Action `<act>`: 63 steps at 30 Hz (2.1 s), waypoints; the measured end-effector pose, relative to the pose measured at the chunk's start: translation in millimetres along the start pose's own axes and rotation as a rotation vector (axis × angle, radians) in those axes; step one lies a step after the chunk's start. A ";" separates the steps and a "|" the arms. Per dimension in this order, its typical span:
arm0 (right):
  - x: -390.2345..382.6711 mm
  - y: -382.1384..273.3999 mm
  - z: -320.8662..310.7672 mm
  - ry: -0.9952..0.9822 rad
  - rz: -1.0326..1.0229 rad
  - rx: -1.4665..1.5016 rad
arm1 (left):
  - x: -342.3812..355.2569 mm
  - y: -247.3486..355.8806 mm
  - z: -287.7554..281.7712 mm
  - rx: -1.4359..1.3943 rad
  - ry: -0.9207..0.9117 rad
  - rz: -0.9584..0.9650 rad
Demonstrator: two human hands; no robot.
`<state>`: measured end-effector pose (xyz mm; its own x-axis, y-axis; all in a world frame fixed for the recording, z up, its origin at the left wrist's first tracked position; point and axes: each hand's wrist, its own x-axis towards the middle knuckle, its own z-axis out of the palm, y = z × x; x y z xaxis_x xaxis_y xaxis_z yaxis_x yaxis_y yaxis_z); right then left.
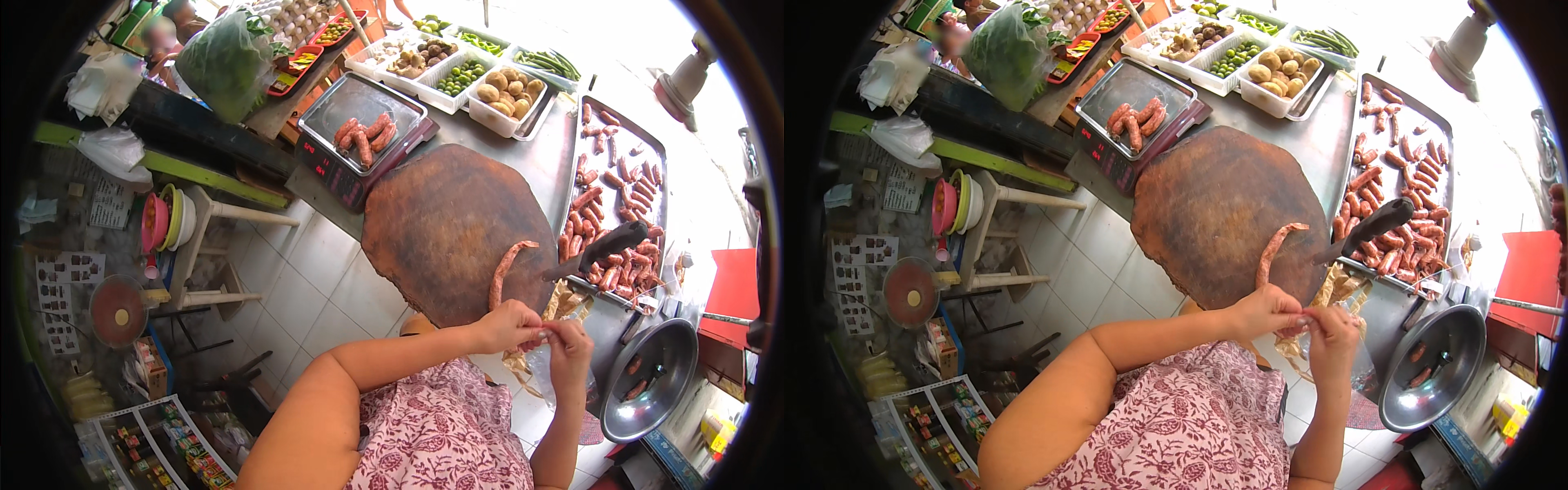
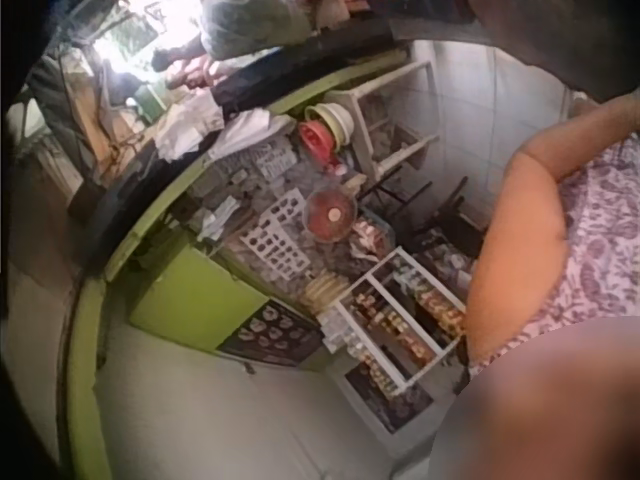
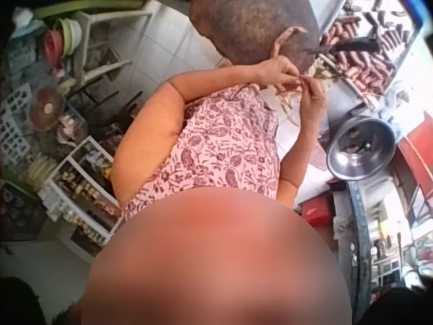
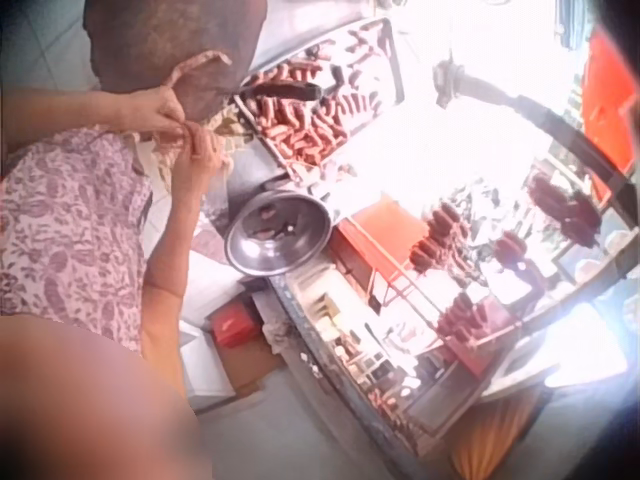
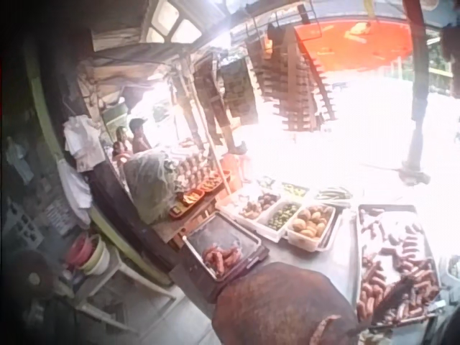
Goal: The person ties off sections of a long sausage casing with string, cuts them into individual links, and places them on a tray. They then weigh portions on a digital scale and pack them into plastic bags.
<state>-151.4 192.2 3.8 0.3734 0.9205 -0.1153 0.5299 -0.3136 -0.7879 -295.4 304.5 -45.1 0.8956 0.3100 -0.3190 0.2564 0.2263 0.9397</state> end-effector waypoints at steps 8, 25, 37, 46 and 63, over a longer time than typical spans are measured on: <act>-35.5 36.9 19.2 0.150 0.356 1.132 | 11.2 -25.1 59.0 -0.836 0.138 0.208; -48.4 50.5 -18.1 0.151 -0.037 0.335 | 12.1 0.5 64.7 0.047 -0.243 -0.255; -60.7 54.5 -18.5 0.327 0.370 1.247 | 18.7 9.3 101.1 0.405 0.433 0.501; -70.3 72.3 -15.4 0.253 0.131 0.511 | 25.3 -23.0 81.2 -0.791 0.075 -0.219; -61.1 194.3 -4.5 0.532 0.134 -0.081 | 0.0 -60.8 53.1 -0.415 0.495 0.004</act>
<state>-67.8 73.9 -139.5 0.7633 0.6334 0.1267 0.5003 -0.4557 -0.7362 -291.7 241.7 -95.6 0.5972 0.6787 -0.4275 0.0026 0.5313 0.8472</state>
